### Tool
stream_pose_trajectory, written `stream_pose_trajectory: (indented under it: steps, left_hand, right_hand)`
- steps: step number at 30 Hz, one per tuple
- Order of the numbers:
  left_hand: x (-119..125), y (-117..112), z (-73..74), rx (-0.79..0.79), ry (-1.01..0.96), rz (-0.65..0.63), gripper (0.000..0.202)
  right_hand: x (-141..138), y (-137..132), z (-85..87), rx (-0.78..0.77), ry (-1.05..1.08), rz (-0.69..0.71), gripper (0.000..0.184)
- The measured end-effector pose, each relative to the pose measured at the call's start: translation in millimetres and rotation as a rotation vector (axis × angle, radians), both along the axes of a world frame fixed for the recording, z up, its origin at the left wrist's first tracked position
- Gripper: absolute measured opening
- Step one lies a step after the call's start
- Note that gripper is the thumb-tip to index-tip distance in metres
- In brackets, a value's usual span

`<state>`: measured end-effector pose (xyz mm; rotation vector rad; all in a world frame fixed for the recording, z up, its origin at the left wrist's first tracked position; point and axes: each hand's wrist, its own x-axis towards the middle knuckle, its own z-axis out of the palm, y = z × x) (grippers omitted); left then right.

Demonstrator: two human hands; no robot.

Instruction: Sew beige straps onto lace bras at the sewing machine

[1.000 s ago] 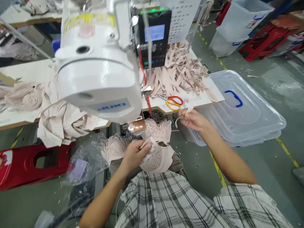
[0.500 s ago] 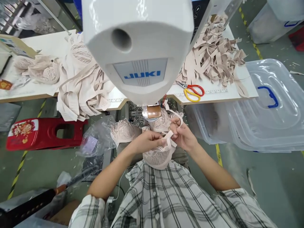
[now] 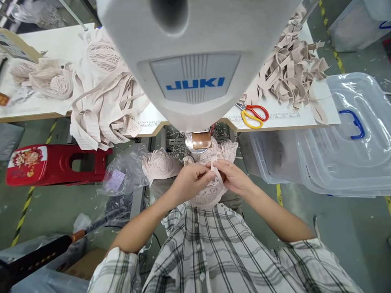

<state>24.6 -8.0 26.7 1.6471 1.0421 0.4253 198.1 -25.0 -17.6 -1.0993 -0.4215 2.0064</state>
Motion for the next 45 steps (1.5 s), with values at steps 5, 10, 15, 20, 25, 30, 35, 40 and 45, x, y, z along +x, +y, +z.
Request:
stream_pose_trajectory:
  steps: [5, 10, 15, 20, 25, 30, 35, 40, 45]
  left_hand:
    - [-11, 6, 1.3, 0.049, -0.025, 0.059, 0.039]
    - [-13, 7, 2.4, 0.049, -0.011, 0.046, 0.035]
    - [-13, 4, 2.8, 0.019, -0.017, 0.009, 0.04]
    - [-12, -6, -3.9, 0.143, -0.078, 0.022, 0.028]
    - [3, -30, -25.2, 0.213, -0.153, 0.304, 0.03]
    - [-2, -15, -16.8, 0.621, -0.068, 0.233, 0.028]
    - [-18, 18, 9.9, 0.557, 0.042, 0.189, 0.031]
    - [-20, 26, 15.4, 0.405, 0.058, 0.215, 0.031]
    - [-17, 28, 17.5, 0.378, 0.018, 0.219, 0.031]
  right_hand:
    - [29, 17, 2.4, 0.098, -0.027, -0.195, 0.031]
    - [34, 11, 19.5, 0.332, -0.178, 0.216, 0.03]
    - [16, 5, 33.6, 0.61, -0.5, 0.247, 0.026]
    - [5, -2, 36.3, 0.771, -0.622, 0.114, 0.022]
    - [3, 1, 32.7, 0.648, -0.531, -0.045, 0.025]
    - [11, 35, 38.0, 0.448, -0.406, -0.002, 0.037]
    - [21, 76, 42.8, 0.487, -0.402, -0.014, 0.034]
    - [18, 99, 41.3, 0.705, -0.63, 0.015, 0.02]
    - [6, 114, 39.3, 0.861, -0.834, -0.067, 0.01]
